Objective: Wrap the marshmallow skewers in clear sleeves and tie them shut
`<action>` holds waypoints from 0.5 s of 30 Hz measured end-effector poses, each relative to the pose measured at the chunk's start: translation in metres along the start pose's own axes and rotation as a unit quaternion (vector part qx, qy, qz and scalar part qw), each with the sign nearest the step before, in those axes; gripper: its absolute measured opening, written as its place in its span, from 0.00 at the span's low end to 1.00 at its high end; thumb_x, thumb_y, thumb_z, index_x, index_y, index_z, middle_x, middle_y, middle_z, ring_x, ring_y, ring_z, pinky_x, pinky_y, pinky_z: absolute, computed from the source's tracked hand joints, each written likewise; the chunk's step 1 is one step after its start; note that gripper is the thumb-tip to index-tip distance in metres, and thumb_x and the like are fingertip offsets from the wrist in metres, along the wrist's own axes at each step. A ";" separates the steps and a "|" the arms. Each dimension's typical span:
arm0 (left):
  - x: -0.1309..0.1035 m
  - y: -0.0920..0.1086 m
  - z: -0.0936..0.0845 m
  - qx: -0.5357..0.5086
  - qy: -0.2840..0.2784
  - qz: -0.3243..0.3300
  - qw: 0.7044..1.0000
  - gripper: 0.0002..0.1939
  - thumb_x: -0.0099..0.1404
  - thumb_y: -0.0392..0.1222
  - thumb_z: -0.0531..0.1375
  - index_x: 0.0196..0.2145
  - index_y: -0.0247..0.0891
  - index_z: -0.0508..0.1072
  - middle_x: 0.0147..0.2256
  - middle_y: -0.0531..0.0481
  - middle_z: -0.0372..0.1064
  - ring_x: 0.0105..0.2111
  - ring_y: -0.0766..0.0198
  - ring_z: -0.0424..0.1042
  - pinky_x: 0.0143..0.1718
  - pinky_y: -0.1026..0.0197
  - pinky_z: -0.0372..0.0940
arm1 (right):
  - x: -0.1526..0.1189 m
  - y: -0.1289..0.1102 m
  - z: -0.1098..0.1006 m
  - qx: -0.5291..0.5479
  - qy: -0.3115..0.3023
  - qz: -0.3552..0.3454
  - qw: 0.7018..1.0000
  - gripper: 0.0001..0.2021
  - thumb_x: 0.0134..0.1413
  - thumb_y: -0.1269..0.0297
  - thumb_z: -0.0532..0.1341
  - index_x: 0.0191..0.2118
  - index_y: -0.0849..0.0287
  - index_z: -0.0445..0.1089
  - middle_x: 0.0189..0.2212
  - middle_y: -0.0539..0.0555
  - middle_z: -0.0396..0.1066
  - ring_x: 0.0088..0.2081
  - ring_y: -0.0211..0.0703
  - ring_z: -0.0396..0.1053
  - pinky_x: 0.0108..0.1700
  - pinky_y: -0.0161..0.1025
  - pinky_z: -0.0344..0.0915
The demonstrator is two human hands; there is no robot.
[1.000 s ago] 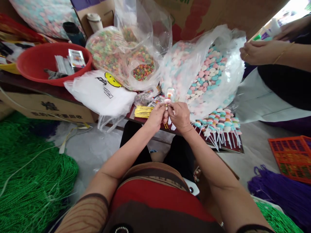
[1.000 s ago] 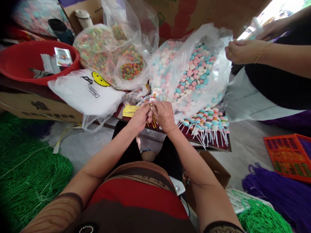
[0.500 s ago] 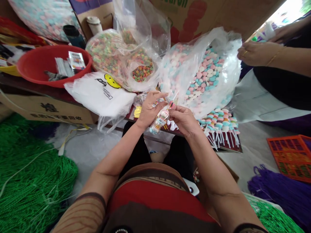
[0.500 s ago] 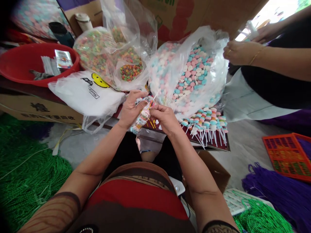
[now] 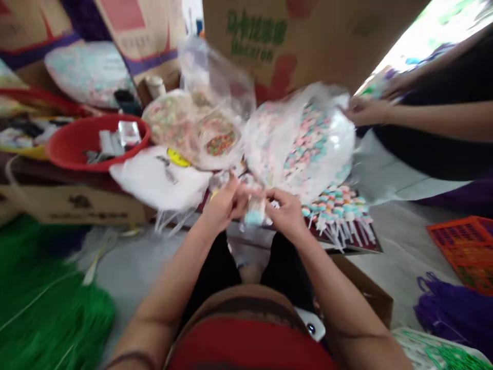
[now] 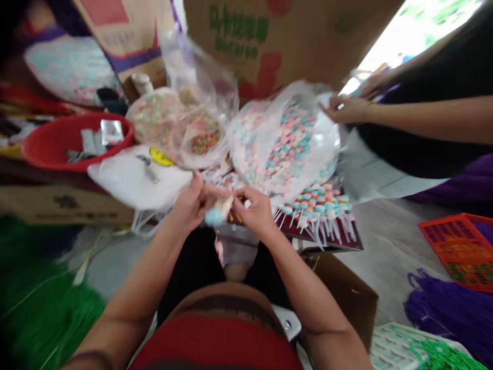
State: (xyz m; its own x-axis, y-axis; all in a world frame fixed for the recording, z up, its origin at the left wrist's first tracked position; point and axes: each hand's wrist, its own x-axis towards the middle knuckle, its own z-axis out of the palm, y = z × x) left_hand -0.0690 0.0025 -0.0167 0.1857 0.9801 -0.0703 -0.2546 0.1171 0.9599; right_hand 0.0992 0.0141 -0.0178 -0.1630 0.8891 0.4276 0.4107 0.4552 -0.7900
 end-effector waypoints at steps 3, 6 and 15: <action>-0.005 -0.008 -0.001 0.075 -0.029 -0.026 0.996 0.42 0.56 0.81 0.51 0.21 0.34 0.74 0.08 0.58 0.46 0.12 0.74 0.43 0.19 0.66 0.40 | 0.005 -0.004 -0.003 0.034 0.025 0.006 0.999 0.08 0.52 0.63 0.59 0.27 0.57 0.73 0.24 0.50 0.75 0.27 0.39 0.70 0.34 0.36 0.67; 0.011 -0.017 -0.001 0.053 0.011 -0.058 0.997 0.42 0.54 0.82 0.51 0.21 0.36 0.72 0.09 0.57 0.48 0.12 0.74 0.40 0.17 0.66 0.38 | 0.006 -0.006 0.000 0.033 0.029 -0.009 0.999 0.09 0.53 0.64 0.58 0.27 0.56 0.75 0.25 0.51 0.77 0.28 0.38 0.71 0.35 0.35 0.66; 0.001 -0.036 0.002 0.213 -0.109 0.072 0.968 0.17 0.57 0.52 0.67 0.41 0.43 0.84 0.32 0.50 0.81 0.32 0.61 0.76 0.37 0.62 0.71 | -0.018 0.021 -0.014 0.226 -0.015 0.217 0.950 0.06 0.44 0.62 0.67 0.25 0.59 0.74 0.20 0.46 0.68 0.24 0.35 0.61 0.31 0.34 0.59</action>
State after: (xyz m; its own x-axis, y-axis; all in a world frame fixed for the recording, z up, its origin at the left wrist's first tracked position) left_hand -0.0574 -0.0014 -0.0508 0.3848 0.9189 0.0863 0.1126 -0.1396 0.9838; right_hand 0.1233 0.0075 -0.0361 -0.0946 0.9955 0.0117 0.0193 0.0136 -0.9997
